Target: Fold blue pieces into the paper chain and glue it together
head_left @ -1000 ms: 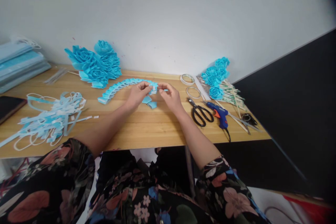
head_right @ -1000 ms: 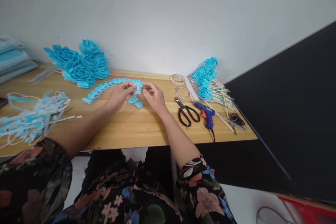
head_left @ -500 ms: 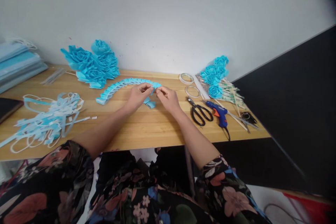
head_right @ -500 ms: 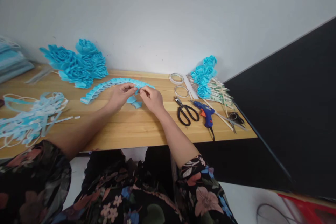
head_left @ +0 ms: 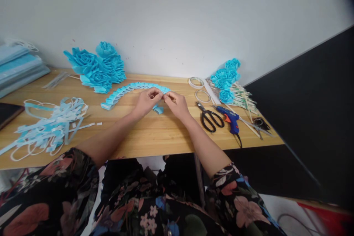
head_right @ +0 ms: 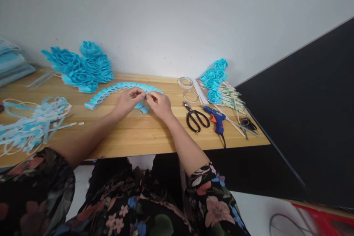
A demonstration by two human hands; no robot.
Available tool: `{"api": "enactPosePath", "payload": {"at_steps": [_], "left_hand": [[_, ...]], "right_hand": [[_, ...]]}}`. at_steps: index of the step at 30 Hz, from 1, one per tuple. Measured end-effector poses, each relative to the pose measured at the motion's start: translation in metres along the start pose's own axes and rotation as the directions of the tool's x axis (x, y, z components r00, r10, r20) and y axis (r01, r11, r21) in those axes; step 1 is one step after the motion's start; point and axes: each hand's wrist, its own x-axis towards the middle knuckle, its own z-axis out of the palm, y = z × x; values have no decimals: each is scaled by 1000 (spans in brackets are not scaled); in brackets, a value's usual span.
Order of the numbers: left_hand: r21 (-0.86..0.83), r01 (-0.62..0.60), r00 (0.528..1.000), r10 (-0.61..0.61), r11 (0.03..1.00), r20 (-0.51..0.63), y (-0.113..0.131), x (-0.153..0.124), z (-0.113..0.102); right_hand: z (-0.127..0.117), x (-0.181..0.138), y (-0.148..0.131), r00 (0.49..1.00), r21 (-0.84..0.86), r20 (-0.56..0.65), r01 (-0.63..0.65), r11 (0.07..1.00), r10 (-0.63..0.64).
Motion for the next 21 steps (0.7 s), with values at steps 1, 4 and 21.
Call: {"api": "enactPosePath", "payload": {"at_steps": [1,4,21], "left_hand": [[-2,3,1000,-3,1000,1,1,0,0],[-21,8,1000,-8,1000,13,3,0,0],[-84,21,998,-16,996,57,5,0,-3]], "right_hand": [[0,0,0,1000,6,5,6,1000,-6],[0,0,0,1000,20,9,10,1000,-10],[-2,-1,-1,1000,87,22,-2,996,0]]}}
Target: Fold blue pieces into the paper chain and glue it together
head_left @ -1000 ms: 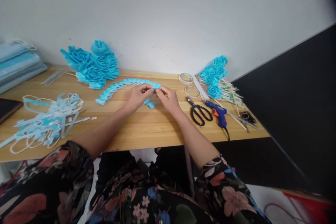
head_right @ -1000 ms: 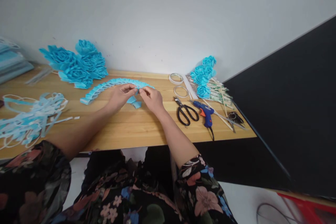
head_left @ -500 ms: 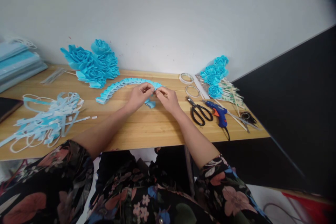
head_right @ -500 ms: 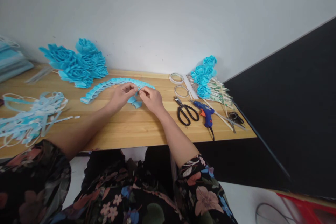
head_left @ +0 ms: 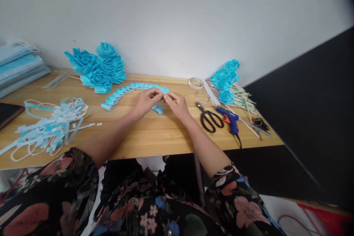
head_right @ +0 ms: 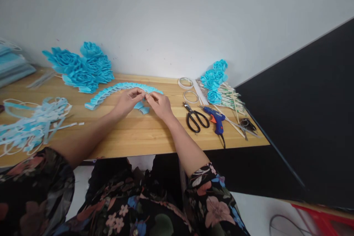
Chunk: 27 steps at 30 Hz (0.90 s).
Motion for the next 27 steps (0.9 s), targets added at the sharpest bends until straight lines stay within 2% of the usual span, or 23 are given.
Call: {"api": "enactPosePath", "payload": {"at_steps": [9,22,27], "left_hand": [[-48,22,1000,-22,999,5,3,0,0],[-90,46,999,-48,995,-13,-1,0,-1],[-208,121,985,-143,971,-94,-9,5,-3]], "right_hand": [[-1,0,1,1000,45,5,17,999,-17],[1,1,0,1000,22,1,3,1000,-3],[-2,0,3,998,19,-64,10,1000,-9]]}}
